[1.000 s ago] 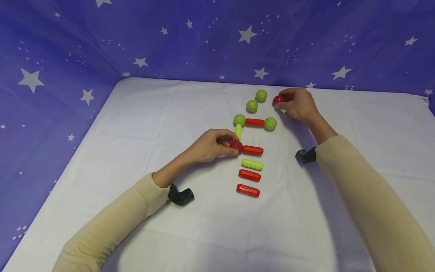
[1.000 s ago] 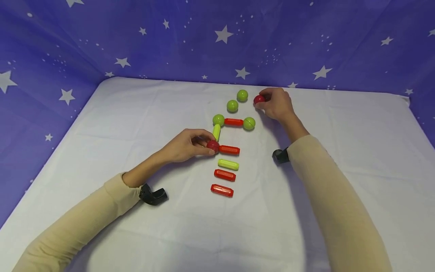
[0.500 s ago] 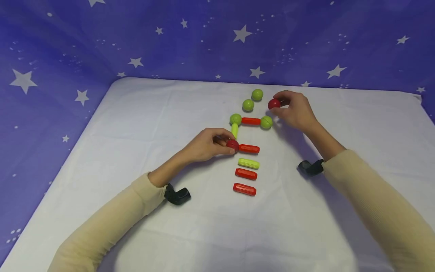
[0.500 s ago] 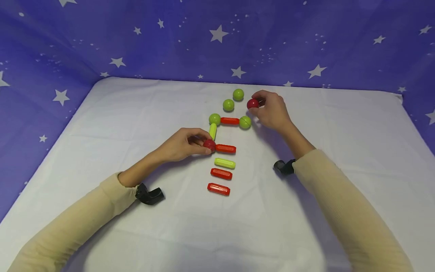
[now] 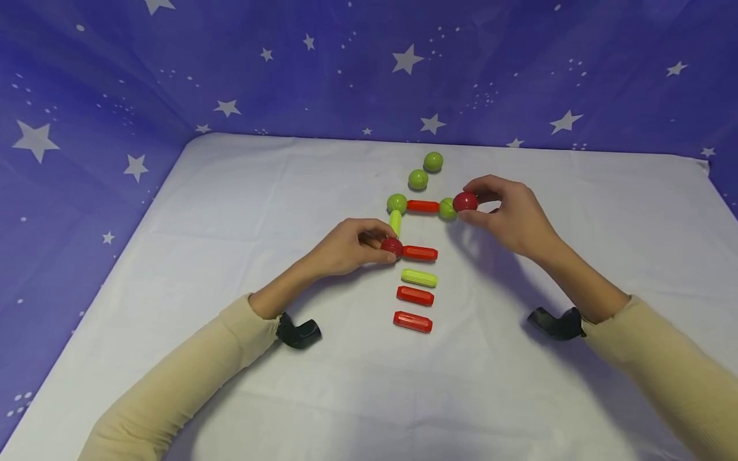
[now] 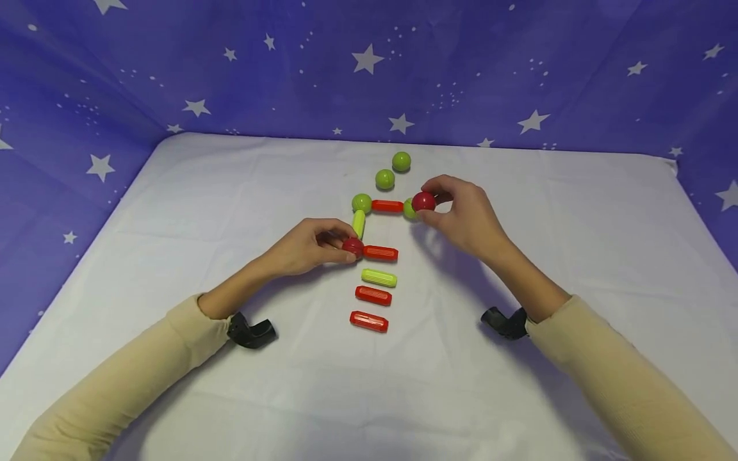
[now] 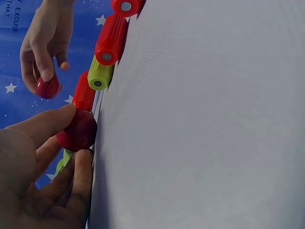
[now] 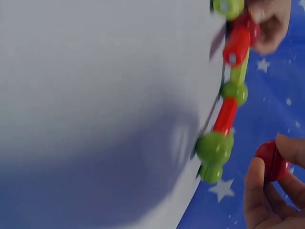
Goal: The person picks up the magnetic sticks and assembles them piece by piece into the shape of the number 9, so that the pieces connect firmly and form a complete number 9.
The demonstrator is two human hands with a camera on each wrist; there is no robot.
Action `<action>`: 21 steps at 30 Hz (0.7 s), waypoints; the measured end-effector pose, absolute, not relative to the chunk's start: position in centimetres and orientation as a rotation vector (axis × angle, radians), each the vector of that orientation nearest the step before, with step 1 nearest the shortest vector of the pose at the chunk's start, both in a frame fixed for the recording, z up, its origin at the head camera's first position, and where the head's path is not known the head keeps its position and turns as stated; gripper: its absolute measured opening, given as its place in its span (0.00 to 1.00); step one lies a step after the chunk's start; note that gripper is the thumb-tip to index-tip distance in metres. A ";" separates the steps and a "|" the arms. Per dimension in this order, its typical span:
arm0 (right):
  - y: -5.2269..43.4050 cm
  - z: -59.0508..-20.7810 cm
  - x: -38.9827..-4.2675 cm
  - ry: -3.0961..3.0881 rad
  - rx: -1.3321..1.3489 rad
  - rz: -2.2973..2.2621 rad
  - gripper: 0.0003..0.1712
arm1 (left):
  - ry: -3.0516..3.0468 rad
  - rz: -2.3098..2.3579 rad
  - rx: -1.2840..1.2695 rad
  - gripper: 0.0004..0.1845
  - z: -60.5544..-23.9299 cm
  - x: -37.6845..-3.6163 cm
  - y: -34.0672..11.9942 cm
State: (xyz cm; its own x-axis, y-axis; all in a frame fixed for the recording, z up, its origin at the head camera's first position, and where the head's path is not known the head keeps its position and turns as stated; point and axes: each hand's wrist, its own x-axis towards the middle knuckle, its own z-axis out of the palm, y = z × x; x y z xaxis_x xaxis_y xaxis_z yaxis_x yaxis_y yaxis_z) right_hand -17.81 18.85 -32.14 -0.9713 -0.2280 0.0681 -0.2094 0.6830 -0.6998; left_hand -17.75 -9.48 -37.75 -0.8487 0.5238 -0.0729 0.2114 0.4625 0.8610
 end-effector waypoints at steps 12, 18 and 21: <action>18.0 -33.4 -14.5 2.750 -0.478 -1.219 0.20 | 2.400 1.323 0.617 0.17 -37.9 -17.8 -9.5; 18.1 -34.1 -14.1 2.732 -0.485 -1.150 0.18 | 2.396 1.332 0.619 0.18 -37.9 -17.8 -9.4; 18.1 -34.5 -14.0 2.710 -0.477 -1.114 0.18 | 2.394 1.334 0.619 0.18 -37.9 -17.8 -9.5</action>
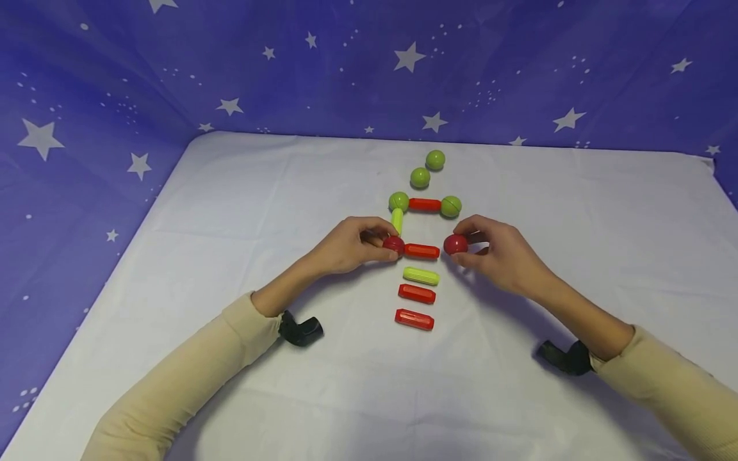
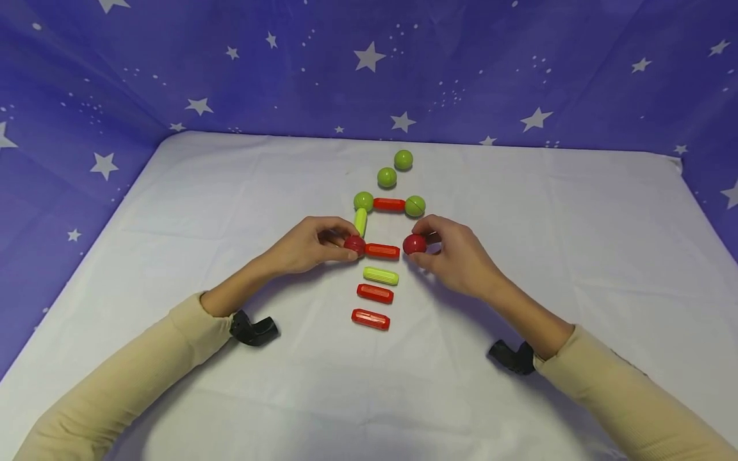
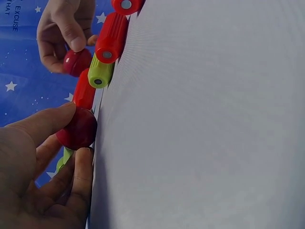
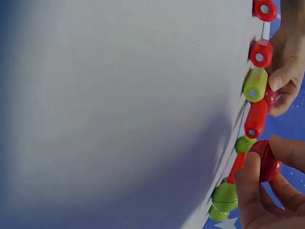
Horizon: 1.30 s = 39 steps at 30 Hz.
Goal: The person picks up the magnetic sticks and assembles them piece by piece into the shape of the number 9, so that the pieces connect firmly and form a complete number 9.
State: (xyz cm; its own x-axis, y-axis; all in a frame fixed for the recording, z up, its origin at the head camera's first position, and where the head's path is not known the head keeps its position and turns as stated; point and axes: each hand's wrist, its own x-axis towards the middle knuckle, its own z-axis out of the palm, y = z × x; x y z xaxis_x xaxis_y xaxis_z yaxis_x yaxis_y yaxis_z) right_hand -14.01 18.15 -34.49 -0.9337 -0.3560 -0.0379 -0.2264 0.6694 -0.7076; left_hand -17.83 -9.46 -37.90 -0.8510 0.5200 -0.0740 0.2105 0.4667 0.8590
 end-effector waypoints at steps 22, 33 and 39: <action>18.0 -35.3 -13.9 2.689 -0.559 -0.993 0.17 | 2.396 1.326 0.632 0.17 -37.8 -17.9 -9.4; 18.0 -35.3 -13.6 2.713 -0.579 -0.938 0.21 | 2.395 1.331 0.633 0.17 -37.9 -17.8 -9.5; 18.0 -35.4 -13.7 2.720 -0.589 -0.935 0.20 | 2.396 1.333 0.631 0.17 -37.9 -17.8 -9.5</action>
